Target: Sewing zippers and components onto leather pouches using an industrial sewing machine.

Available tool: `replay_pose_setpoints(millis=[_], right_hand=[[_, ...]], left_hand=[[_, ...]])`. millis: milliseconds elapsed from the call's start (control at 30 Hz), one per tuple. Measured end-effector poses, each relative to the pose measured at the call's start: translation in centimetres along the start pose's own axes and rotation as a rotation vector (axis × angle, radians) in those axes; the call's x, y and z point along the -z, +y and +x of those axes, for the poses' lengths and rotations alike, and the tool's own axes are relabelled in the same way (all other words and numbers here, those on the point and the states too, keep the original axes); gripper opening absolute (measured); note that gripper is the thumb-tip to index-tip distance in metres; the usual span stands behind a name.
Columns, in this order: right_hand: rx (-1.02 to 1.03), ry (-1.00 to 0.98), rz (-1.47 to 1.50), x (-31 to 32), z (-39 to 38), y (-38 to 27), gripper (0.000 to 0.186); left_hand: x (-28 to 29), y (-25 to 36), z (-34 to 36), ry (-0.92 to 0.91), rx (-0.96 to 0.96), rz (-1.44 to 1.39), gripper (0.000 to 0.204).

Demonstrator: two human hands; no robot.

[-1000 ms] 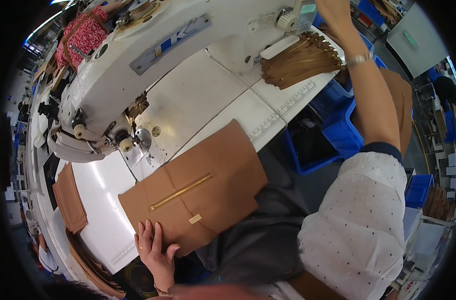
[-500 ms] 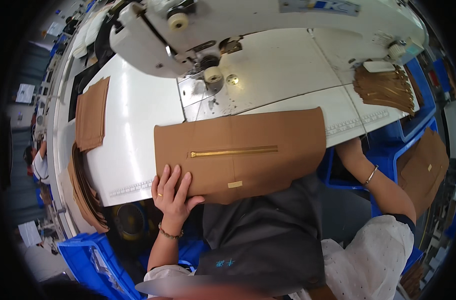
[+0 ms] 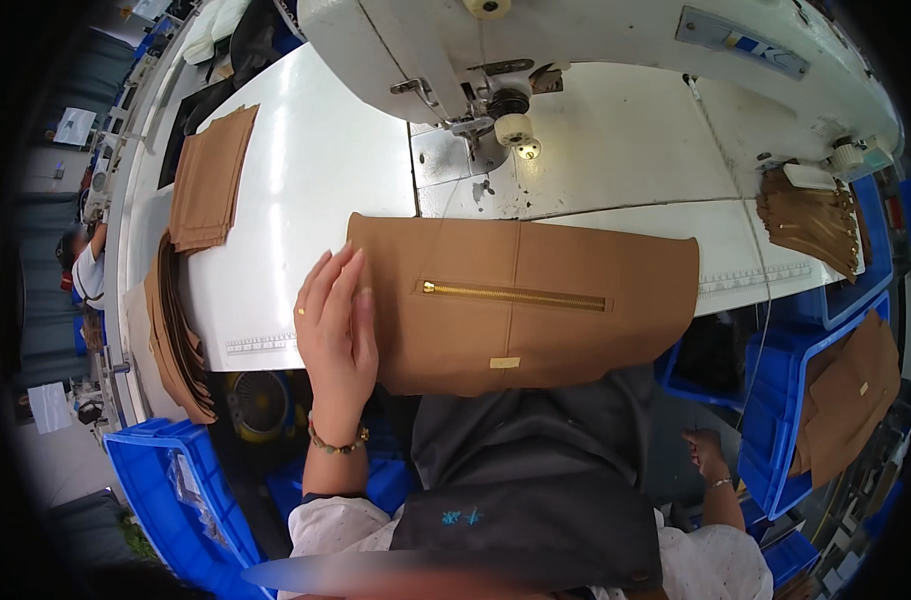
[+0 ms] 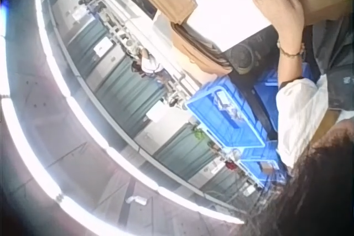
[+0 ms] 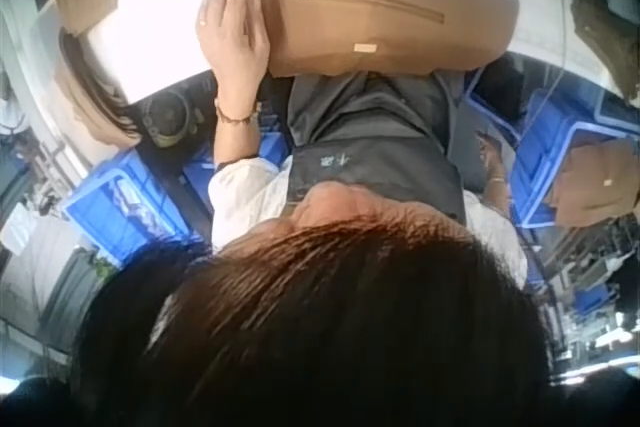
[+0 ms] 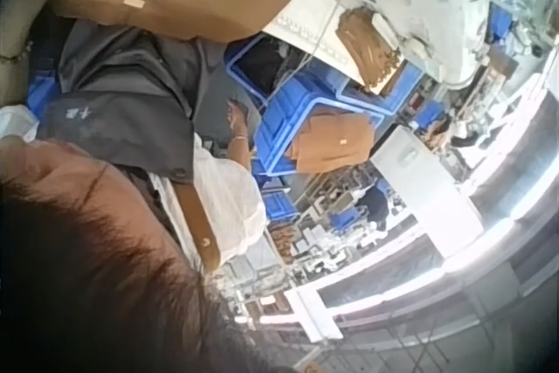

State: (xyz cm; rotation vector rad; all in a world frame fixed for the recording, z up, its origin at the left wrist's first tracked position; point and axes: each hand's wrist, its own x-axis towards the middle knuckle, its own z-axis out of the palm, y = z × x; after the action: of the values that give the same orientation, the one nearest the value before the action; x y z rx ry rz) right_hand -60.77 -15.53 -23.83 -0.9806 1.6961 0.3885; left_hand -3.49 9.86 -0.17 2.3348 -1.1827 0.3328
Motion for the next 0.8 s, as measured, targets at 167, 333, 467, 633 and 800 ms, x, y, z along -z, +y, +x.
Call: replay_pose_setpoints(millis=[167,333,467,633,800], right_hand=[[0.510,-0.149,0.205,0.3,-11.5,-11.6,0.027],[1.306,-0.174,-0.241,-5.3,-24.0,-26.1,0.024],[1.926,0.300,-0.744,-14.1,-26.3,-34.7,0.025],[2.404,0.583,-0.953,-22.2,-25.0,-40.8,0.016],[2.474,0.465,-1.031,-23.8,-25.1,-41.7,0.014]], left_hand=[[-2.2,0.1,3.5,-0.031,-0.015,0.140,0.041],[-3.8,0.9,3.1,-0.108,0.012,0.175,0.046],[-3.9,0.8,2.7,-0.059,-0.025,0.128,0.040],[-3.9,0.4,2.9,-0.002,-0.043,0.061,0.035],[-4.0,0.5,2.9,-0.051,0.049,-0.022,0.043]])
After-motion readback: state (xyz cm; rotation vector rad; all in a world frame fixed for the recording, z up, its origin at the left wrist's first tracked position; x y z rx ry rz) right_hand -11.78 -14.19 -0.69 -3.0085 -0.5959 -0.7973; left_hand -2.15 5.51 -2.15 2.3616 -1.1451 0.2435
